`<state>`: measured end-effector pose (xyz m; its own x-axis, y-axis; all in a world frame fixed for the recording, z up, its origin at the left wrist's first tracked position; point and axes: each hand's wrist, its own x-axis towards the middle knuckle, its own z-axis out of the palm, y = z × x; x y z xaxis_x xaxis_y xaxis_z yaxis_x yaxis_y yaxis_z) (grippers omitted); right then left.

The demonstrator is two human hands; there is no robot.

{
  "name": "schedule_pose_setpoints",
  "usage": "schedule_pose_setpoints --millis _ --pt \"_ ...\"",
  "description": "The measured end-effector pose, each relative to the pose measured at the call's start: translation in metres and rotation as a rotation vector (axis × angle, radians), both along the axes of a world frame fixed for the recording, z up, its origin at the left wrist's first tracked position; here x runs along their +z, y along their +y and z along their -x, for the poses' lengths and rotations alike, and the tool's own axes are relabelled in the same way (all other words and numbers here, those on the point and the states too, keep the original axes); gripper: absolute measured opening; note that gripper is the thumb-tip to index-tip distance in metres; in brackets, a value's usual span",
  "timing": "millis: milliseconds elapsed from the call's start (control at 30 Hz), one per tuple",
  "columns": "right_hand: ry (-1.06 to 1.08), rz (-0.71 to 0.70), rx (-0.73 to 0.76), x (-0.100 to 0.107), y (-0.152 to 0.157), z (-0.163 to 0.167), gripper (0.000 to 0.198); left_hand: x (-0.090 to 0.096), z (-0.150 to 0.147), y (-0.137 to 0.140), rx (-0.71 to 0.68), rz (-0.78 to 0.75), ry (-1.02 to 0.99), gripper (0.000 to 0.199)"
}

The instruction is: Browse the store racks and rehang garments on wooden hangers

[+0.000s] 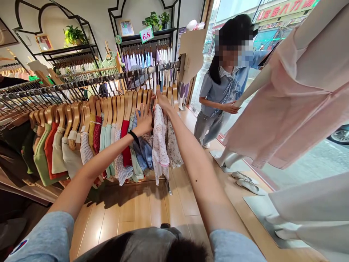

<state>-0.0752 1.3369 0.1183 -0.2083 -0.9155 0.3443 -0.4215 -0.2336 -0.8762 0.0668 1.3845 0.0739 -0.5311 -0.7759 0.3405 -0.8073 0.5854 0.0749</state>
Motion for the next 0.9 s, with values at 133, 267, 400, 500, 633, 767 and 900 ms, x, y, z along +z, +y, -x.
schedule_pose_setpoints --millis 133,267,400,500,633,767,900 --pt "-0.018 -0.076 -0.022 -0.009 -0.001 -0.002 0.071 -0.019 -0.014 0.013 -0.025 0.008 0.088 0.096" --pt "0.107 -0.094 -0.186 -0.012 0.007 -0.001 0.051 -0.046 -0.023 0.031 0.032 0.05 0.27 0.098" --pt "0.39 -0.053 -0.281 -0.034 0.035 -0.017 0.082 -0.063 -0.019 0.054 0.21 0.11 0.306 0.079" --pt "0.408 -0.099 -0.228 -0.058 0.059 -0.033 0.094 -0.067 -0.014 0.068 0.322 0.136 0.276 0.049" --pt "0.36 -0.157 -0.242 -0.071 0.07 -0.037 0.089 -0.063 -0.02 0.077 0.356 0.159 0.194 0.023" --pt "0.301 -0.152 -0.21 -0.069 0.068 -0.027 0.09 -0.059 -0.027 0.09 0.259 0.107 0.212 0.015" --pt "0.217 -0.073 -0.08 -0.068 0.07 -0.021 0.093 -0.072 -0.015 0.105 0.237 -0.13 0.362 0.019"
